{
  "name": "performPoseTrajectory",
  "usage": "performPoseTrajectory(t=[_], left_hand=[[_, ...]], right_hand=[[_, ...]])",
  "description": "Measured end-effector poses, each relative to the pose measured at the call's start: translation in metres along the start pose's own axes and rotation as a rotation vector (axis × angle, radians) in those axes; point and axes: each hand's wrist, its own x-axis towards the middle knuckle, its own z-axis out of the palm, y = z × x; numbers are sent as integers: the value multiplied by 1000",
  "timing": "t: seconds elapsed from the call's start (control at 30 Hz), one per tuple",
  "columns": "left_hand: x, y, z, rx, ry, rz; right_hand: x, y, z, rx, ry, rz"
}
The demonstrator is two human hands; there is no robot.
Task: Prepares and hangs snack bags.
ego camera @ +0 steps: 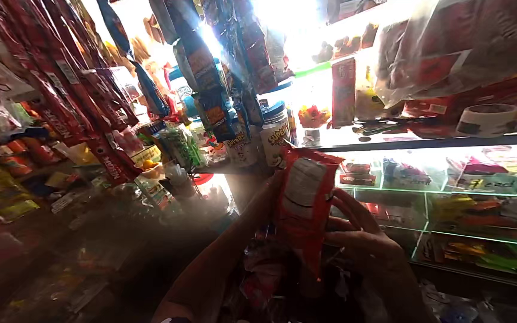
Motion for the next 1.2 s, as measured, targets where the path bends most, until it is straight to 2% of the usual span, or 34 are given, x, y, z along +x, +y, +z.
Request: performPoseTrajectory(t=[0.07, 0.17, 0.37, 0.47, 0.6, 0.73, 0.97, 1.2], left_hand=[[-7, 6, 13, 117, 33, 113], [-11, -7, 24, 203, -36, 240], [-26, -31, 40, 163, -235, 173], [-26, -34, 45, 72, -206, 121], [-24, -41, 42, -141, -120, 176], [-23, -45, 39, -235, -137, 189], [-20, -50, 42, -205, -115, 205], [-11, -62, 41, -25, -94, 222]], right_hand=[[-5, 7, -4, -111, 109, 47], [-10, 12, -13, -174, 218, 111], [-30, 19, -24, -125, 403, 207], [-42, 17, -14, -94, 484, 311], [-64, 23, -7, -11, 481, 401], [-80, 31, -3, 107, 485, 409], [-84, 22, 2, 87, 523, 441], [-100, 16, -15, -60, 488, 527]])
